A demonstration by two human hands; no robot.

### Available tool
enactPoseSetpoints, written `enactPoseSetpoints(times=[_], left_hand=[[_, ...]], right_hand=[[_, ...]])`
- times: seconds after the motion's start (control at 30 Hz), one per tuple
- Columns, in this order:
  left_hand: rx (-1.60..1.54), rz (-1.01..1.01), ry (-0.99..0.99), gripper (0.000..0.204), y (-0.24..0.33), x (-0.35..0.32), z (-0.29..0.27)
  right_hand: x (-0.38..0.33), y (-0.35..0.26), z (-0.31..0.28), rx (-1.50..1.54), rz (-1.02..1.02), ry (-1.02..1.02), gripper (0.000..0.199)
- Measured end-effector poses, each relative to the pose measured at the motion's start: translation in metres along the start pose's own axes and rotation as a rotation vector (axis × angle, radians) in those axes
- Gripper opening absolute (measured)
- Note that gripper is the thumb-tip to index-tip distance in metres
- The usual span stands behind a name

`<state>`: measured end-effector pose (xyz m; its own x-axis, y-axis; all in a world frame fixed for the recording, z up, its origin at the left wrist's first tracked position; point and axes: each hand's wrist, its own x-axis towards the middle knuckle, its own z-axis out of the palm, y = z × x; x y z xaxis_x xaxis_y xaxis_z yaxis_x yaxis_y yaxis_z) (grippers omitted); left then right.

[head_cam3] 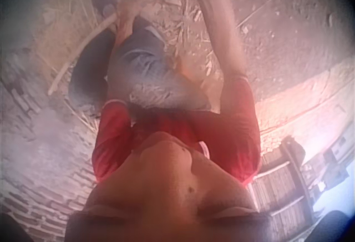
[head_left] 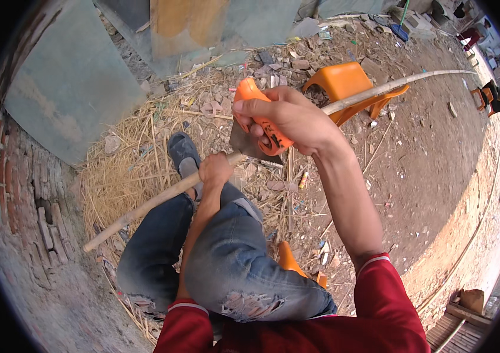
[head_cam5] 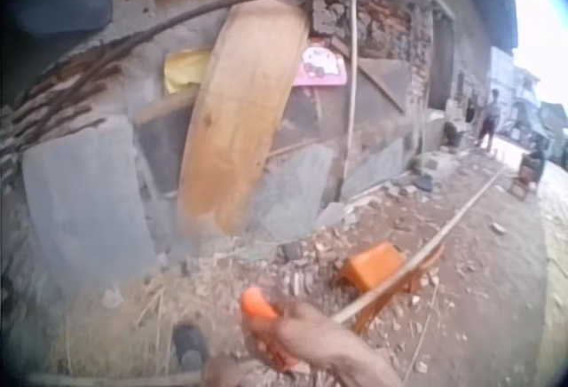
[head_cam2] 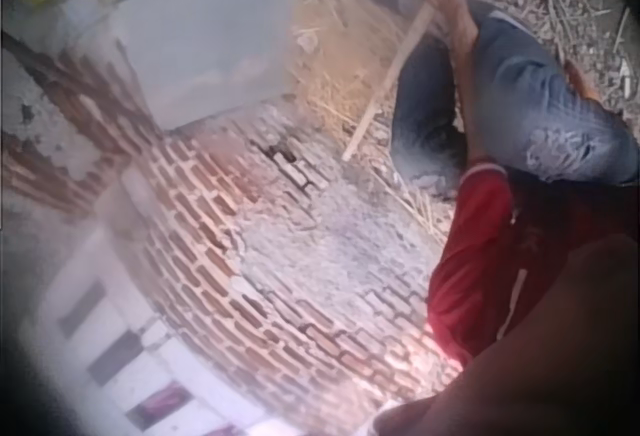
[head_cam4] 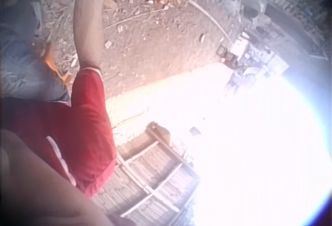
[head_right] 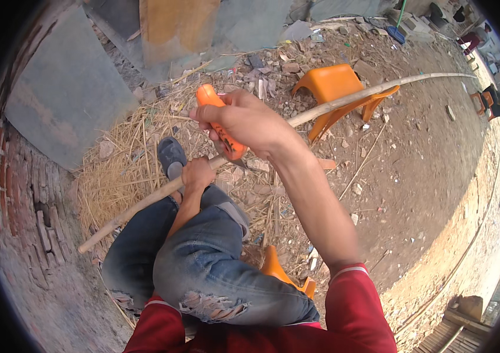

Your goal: The person sits on a small orange stool and uses a hand saw to cut a long, thin wooden stick. They hold the stick with their left hand and saw with their right hand, making repetitive back-and-forth motions to cut through the wood.

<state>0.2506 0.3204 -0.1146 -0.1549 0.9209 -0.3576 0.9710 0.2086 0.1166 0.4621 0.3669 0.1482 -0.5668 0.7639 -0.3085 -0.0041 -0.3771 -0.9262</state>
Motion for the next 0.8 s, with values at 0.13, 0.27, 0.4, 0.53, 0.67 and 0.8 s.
enactPoseSetpoints(times=[0.13, 0.27, 0.4, 0.53, 0.67, 0.8], left_hand=[[0.043, 0.004, 0.141, 0.024, -0.003, -0.001, 0.022], [0.061, 0.029, 0.214, 0.019, 0.0, -0.001, 0.037], [0.105, 0.004, 0.205, 0.026, -0.01, 0.0, 0.041], [0.083, 0.083, 0.348, 0.025, -0.006, 0.0, 0.051], [0.089, 0.1, 0.37, 0.028, -0.006, 0.007, 0.064], [0.111, 0.118, 0.42, 0.032, -0.021, 0.005, 0.073]], right_hand=[[0.09, -0.027, -0.03, 0.315, 0.026, -0.012, 0.018], [0.184, -0.04, -0.053, 0.418, 0.177, 0.068, 0.016], [0.235, -0.04, -0.025, 0.533, 0.168, 0.243, 0.018], [0.263, -0.036, -0.042, 0.611, 0.092, 0.337, 0.026], [0.248, -0.044, -0.038, 0.578, 0.155, 0.332, 0.026], [0.143, -0.041, 0.019, 0.291, 0.075, -0.177, 0.023]])
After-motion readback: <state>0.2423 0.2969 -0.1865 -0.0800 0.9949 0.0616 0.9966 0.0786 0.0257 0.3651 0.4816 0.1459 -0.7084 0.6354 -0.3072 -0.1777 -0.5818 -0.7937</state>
